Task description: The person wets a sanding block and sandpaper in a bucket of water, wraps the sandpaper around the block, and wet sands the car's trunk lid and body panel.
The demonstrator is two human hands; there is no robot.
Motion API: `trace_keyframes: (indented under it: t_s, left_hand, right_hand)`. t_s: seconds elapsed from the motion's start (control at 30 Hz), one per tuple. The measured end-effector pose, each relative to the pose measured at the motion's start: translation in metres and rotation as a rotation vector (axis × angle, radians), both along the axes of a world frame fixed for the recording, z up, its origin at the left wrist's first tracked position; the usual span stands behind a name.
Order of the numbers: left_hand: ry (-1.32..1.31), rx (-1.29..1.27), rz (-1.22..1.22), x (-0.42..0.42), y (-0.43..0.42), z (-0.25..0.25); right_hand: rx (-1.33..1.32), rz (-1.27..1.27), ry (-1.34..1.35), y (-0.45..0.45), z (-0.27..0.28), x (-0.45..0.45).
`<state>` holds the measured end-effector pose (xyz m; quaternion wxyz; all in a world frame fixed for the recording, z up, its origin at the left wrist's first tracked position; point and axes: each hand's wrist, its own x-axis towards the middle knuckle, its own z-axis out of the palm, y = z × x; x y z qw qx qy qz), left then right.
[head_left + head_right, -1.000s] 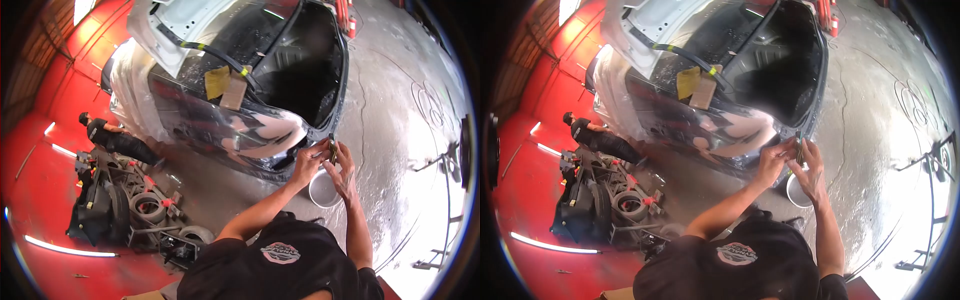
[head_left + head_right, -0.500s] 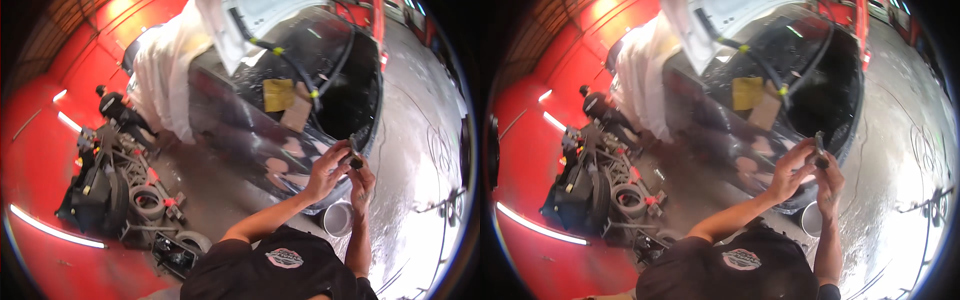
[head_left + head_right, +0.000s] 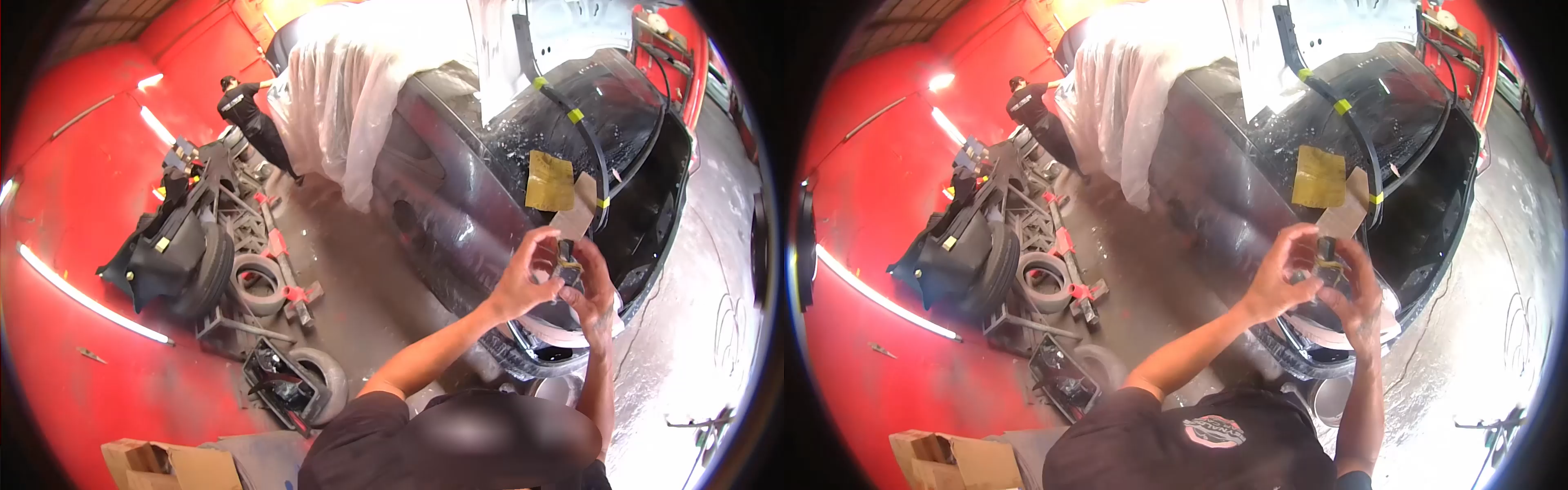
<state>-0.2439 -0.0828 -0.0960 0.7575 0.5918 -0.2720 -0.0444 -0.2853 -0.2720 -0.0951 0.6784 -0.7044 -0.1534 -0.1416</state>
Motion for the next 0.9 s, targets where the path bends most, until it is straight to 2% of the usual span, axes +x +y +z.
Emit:
trace_keyframes:
  t_s: [0.13, 0.23, 0.37, 0.5, 0.53, 0.63, 0.73, 0.77, 0.83, 0.9]
  left_hand:
    - [-0.011, -0.074, 0.009, 0.008, 0.017, 0.003]
    - [-0.066, -0.008, 0.055, 0.010, 0.027, 0.010]
    - [0.003, -0.030, 0.057, 0.012, 0.035, 0.013]
    - [0.029, -0.071, 0.001, 0.023, 0.043, 0.022]
    - [0.070, -0.093, -0.013, 0.026, 0.044, 0.024]
    - [-0.061, -0.025, -0.050, 0.047, 0.052, 0.034]
    - [-0.009, -0.004, -0.006, 0.058, 0.058, 0.054]
    - [0.015, 0.004, -0.003, 0.064, 0.059, 0.059]
    - [-0.160, 0.088, 0.142, 0.086, 0.066, 0.071]
    - [-0.121, 0.041, 0.195, 0.115, 0.086, 0.081]
  right_hand:
    - [0.378, 0.322, 0.054, 0.018, 0.001, 0.020]
    - [0.261, 0.400, 0.235, 0.020, 0.004, 0.025]
    - [0.256, 0.319, 0.168, 0.034, 0.011, 0.016]
    - [-0.007, 0.194, -0.047, 0.036, 0.016, 0.025]
    - [-0.160, 0.121, -0.102, 0.036, 0.018, 0.028]
    - [-0.243, -0.032, -0.206, 0.049, 0.017, 0.037]
    - [-0.377, -0.265, -0.410, 0.064, 0.019, 0.055]
    - [-0.364, -0.331, -0.473, 0.069, 0.021, 0.066]
    - [-0.342, -0.468, -0.598, 0.081, 0.031, 0.103]
    - [-0.255, -0.625, -0.630, 0.093, 0.043, 0.143]
